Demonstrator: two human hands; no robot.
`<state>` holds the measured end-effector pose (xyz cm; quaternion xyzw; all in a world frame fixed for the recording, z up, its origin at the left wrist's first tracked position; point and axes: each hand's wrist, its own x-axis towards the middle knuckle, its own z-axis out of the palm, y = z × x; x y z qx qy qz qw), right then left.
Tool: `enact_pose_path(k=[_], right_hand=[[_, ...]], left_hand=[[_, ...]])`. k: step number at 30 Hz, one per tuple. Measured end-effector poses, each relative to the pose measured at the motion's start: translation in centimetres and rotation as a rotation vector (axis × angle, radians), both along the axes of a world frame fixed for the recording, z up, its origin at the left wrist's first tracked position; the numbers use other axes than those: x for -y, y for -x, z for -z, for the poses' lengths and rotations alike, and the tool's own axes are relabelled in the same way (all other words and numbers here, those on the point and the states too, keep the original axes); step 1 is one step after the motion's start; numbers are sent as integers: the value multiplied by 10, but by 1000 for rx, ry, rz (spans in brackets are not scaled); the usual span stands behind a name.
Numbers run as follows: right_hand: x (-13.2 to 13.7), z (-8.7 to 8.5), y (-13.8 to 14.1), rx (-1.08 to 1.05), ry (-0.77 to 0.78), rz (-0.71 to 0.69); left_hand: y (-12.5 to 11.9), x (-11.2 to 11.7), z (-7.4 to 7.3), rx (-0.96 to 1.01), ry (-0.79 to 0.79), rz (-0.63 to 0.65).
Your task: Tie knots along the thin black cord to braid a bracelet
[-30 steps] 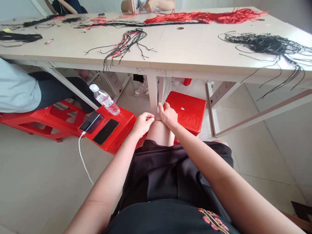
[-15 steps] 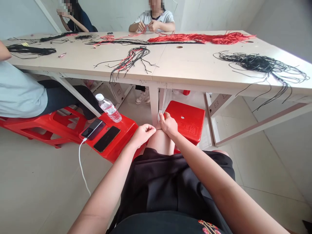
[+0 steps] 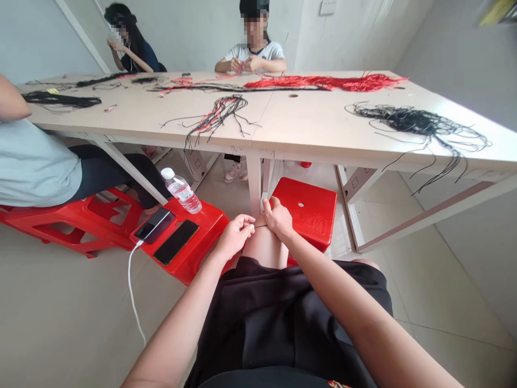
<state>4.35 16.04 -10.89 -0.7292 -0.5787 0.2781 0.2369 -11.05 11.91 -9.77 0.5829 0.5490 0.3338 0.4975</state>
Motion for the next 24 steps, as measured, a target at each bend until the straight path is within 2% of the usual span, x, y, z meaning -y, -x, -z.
enact_pose_path(k=[6, 12, 16, 19, 24], right_hand=[[3, -7, 5, -4, -1, 11], [4, -11, 12, -9, -15, 7], [4, -13, 15, -3, -37, 4], [6, -14, 12, 9, -30, 6], [7, -8, 2, 32, 1, 13]], left_hand=[[9, 9, -9, -64, -45, 37], [25, 15, -8, -98, -122, -47], [27, 14, -7, -71, -141, -78], [22, 13, -9, -54, -111, -93], [17, 14, -13, -7, 43, -107]])
